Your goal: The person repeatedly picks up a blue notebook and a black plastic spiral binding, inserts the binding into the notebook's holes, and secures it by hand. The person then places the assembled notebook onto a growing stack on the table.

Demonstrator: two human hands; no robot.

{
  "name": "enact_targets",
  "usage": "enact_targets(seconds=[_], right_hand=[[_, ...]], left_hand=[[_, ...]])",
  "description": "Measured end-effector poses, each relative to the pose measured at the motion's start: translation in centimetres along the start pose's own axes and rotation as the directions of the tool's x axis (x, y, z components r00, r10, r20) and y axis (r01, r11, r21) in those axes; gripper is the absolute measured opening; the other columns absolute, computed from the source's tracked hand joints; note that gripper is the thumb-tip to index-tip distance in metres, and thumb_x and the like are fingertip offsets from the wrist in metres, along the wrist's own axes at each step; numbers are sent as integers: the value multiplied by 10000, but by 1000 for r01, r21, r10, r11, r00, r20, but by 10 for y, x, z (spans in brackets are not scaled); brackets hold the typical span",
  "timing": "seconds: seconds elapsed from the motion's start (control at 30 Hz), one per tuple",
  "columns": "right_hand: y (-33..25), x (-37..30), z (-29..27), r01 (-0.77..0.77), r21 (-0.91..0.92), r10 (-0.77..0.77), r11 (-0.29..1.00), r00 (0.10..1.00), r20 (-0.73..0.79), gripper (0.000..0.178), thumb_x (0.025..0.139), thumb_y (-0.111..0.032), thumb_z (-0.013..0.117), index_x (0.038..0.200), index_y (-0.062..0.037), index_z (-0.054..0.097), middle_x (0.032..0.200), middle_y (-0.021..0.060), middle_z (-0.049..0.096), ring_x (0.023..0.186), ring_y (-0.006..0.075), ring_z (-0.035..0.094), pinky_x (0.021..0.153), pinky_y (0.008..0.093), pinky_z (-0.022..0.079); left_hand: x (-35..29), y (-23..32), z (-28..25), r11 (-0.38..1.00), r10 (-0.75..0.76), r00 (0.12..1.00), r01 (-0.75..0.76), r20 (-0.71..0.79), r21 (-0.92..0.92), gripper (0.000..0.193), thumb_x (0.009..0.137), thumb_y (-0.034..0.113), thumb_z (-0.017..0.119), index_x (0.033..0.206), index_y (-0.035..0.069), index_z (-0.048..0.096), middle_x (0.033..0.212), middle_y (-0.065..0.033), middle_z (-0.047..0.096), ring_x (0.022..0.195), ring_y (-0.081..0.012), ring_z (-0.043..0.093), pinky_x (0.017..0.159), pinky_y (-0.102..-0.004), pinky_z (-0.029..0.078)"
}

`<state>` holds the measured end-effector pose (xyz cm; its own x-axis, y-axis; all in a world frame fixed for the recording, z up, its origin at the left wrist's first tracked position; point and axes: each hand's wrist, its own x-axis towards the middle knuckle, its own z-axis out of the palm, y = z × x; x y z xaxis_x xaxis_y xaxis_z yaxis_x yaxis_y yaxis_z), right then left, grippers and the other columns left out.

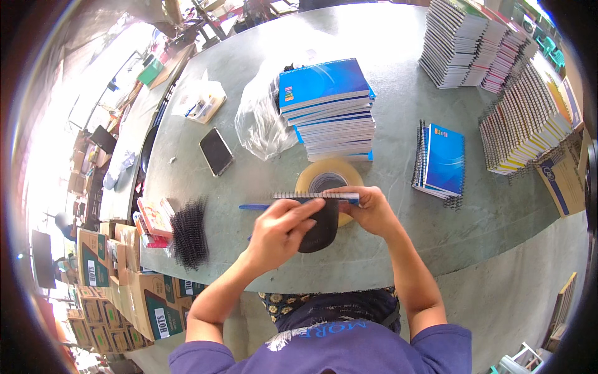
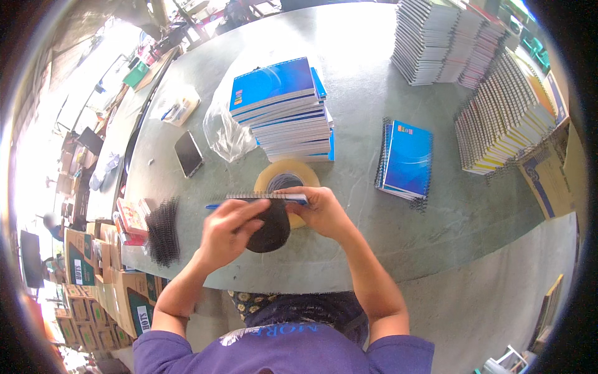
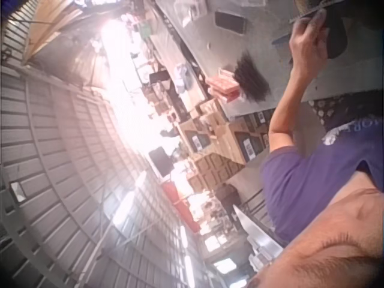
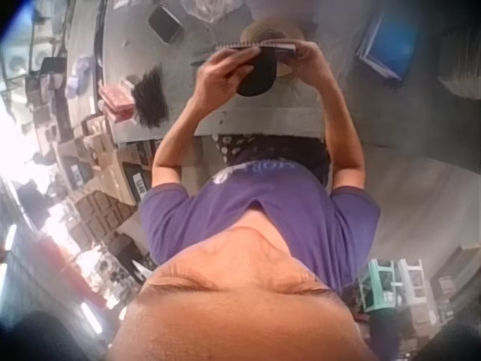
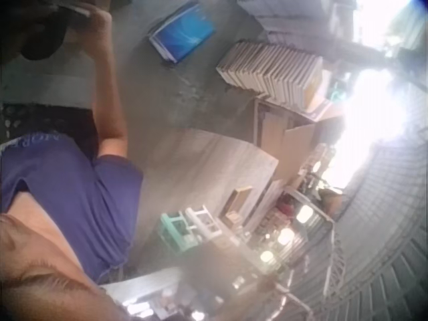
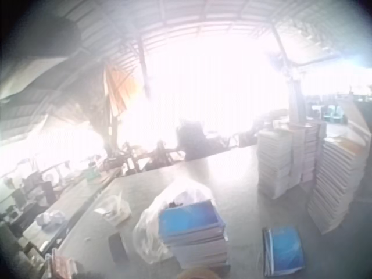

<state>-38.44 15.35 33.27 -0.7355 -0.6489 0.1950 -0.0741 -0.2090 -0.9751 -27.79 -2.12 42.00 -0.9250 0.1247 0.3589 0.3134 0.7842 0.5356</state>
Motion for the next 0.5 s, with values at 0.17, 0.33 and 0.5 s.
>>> enact_targets(seconds=[0.17, 0.33, 0.5], right_hand=[[-4, 0, 1, -13, -62, 15, 998, 999, 32, 295, 831, 58, 595, 1111, -29, 636, 970, 57, 685, 848, 78, 575, 799, 245, 479], [2, -2, 0, -25, 11, 25, 1000, 999, -34, 279, 841, 37, 592, 1107, -31, 639, 987, 63, 681, 883, 81, 581, 811, 258, 481], [-1, 2, 0, 32, -1, -32, 999, 999, 43, 270, 842, 1, 619, 1112, -5, 631, 1079, 80, 660, 975, 117, 591, 879, 271, 472]], left_hand=[[7, -4, 6, 997, -46, 998, 43, -48, -70, 353, 753, -24, 656, 1092, 78, 664, 883, -117, 647, 753, -227, 618, 696, -324, 511], [20, -1, 3, 981, -143, 953, 100, -265, -168, 311, 778, 42, 677, 1086, 81, 664, 977, -151, 638, 816, -276, 626, 739, -340, 511], [-40, -2, 41, 934, -215, 921, 291, 325, -206, 331, 777, 101, 705, 1104, 89, 653, 961, -156, 635, 866, -293, 624, 753, -350, 503]])
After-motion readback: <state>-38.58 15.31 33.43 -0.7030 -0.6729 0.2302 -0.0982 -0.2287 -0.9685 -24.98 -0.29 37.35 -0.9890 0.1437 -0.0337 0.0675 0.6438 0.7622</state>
